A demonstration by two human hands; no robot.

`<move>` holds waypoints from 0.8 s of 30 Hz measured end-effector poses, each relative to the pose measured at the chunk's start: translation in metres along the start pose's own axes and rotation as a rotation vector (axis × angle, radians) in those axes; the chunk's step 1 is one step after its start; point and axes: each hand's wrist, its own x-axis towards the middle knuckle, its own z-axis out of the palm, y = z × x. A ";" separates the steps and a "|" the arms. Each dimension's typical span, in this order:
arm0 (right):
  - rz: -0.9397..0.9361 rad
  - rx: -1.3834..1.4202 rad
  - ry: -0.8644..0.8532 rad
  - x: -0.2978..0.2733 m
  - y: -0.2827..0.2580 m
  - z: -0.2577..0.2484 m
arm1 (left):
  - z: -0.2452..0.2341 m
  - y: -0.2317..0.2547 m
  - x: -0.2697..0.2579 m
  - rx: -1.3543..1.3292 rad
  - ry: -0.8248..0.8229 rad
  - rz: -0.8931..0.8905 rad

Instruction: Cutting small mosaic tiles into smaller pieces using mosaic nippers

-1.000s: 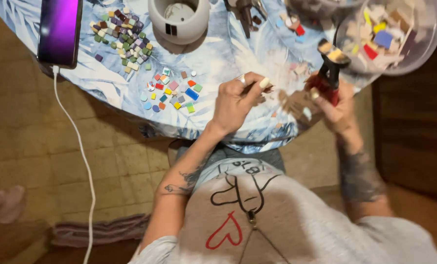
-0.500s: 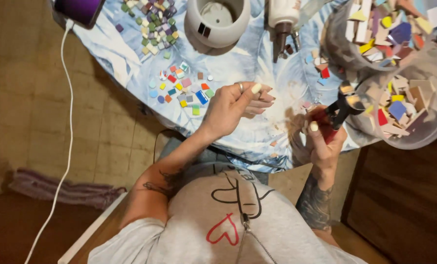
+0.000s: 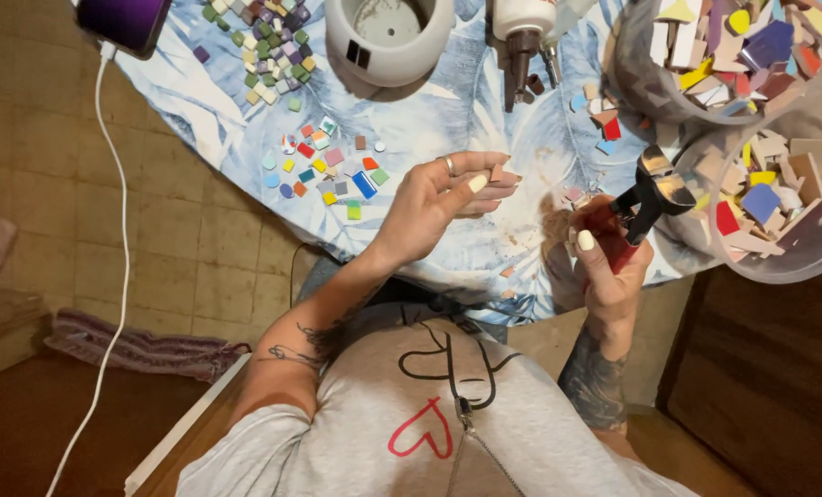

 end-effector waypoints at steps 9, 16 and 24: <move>-0.051 -0.105 -0.032 -0.001 -0.003 0.000 | 0.004 -0.012 0.001 0.107 0.023 -0.004; -0.163 -0.046 -0.051 0.010 -0.036 0.037 | 0.014 -0.004 -0.001 0.225 -0.147 -0.020; -0.219 0.055 -0.134 0.008 -0.041 0.040 | 0.018 0.002 -0.004 0.300 -0.209 -0.043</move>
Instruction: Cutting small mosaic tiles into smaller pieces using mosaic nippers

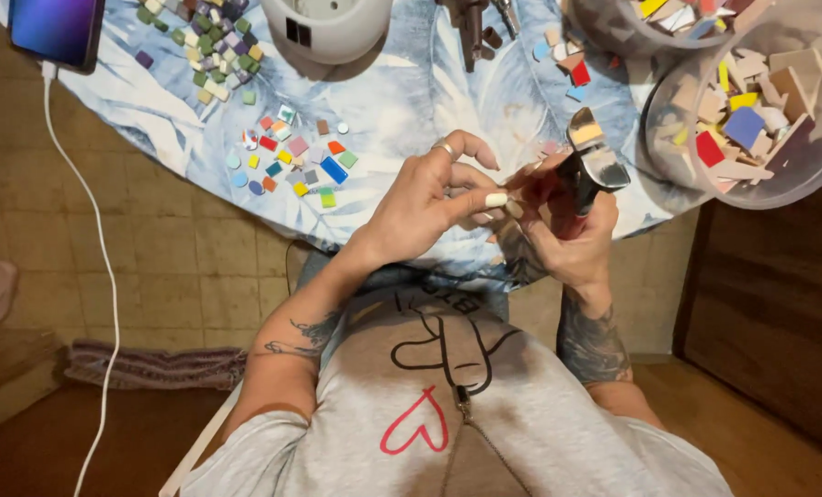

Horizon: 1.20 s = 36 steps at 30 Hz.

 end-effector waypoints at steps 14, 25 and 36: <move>-0.023 -0.111 0.127 -0.014 0.009 -0.008 | 0.021 -0.001 -0.006 0.084 0.034 0.108; 0.138 -0.135 0.024 -0.023 -0.002 -0.036 | 0.020 -0.004 -0.005 0.340 0.167 0.311; 0.297 -0.933 -0.535 -0.019 -0.044 -0.061 | 0.026 0.012 -0.011 0.571 0.271 0.481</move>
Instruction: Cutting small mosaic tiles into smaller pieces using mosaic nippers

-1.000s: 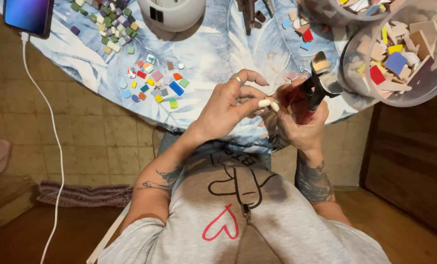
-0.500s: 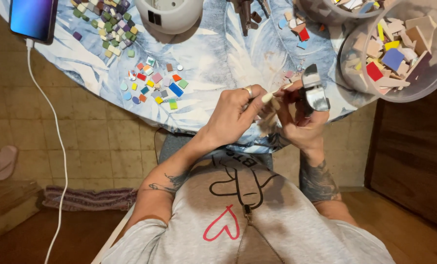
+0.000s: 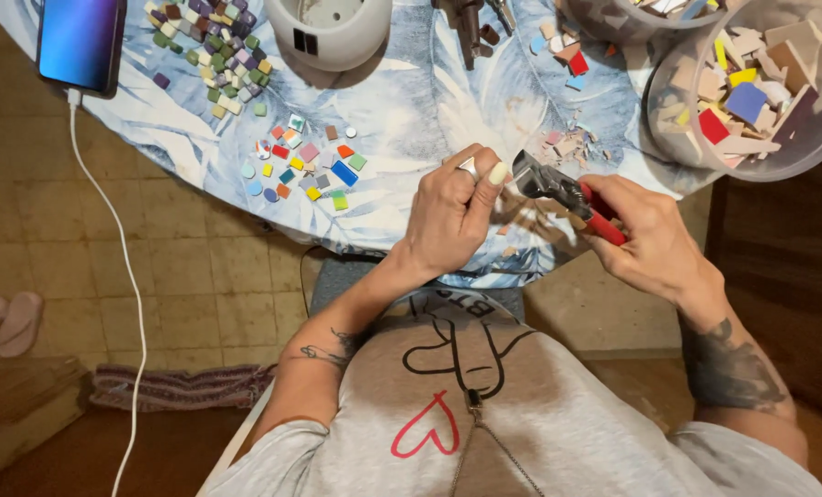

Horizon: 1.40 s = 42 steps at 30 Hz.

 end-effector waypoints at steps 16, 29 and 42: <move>0.026 -0.059 -0.137 0.005 -0.008 -0.009 | 0.000 -0.010 -0.010 0.098 -0.027 0.050; 0.087 -0.055 -0.188 0.010 -0.009 -0.009 | -0.001 -0.017 -0.010 0.059 -0.089 -0.010; 0.191 -0.011 -0.199 0.008 -0.005 -0.001 | 0.011 -0.030 -0.015 0.079 -0.092 -0.057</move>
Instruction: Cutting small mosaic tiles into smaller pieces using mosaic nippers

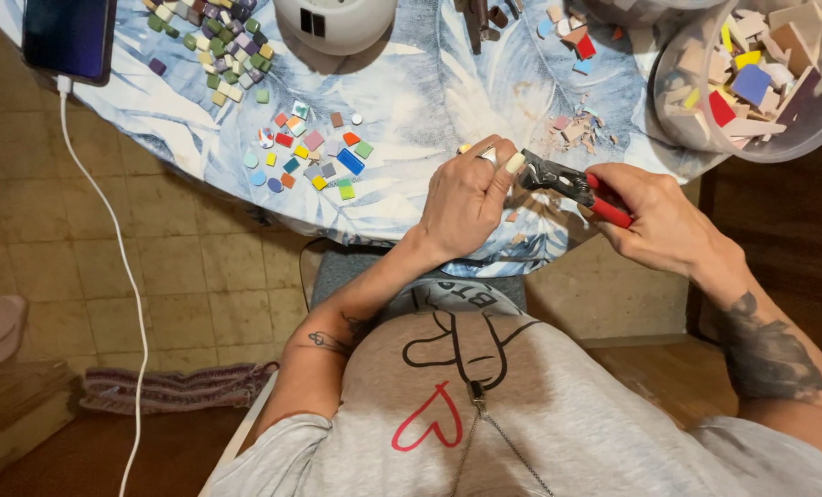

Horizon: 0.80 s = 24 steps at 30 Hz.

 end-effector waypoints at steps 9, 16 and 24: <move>-0.094 -0.056 0.078 -0.005 0.009 0.005 | -0.001 0.002 0.001 -0.039 -0.014 0.003; -0.133 -0.073 0.084 -0.006 0.011 0.008 | 0.000 0.003 -0.001 -0.037 -0.007 -0.023; -0.139 -0.062 0.080 -0.006 0.010 0.007 | 0.003 0.001 -0.002 0.010 0.027 -0.018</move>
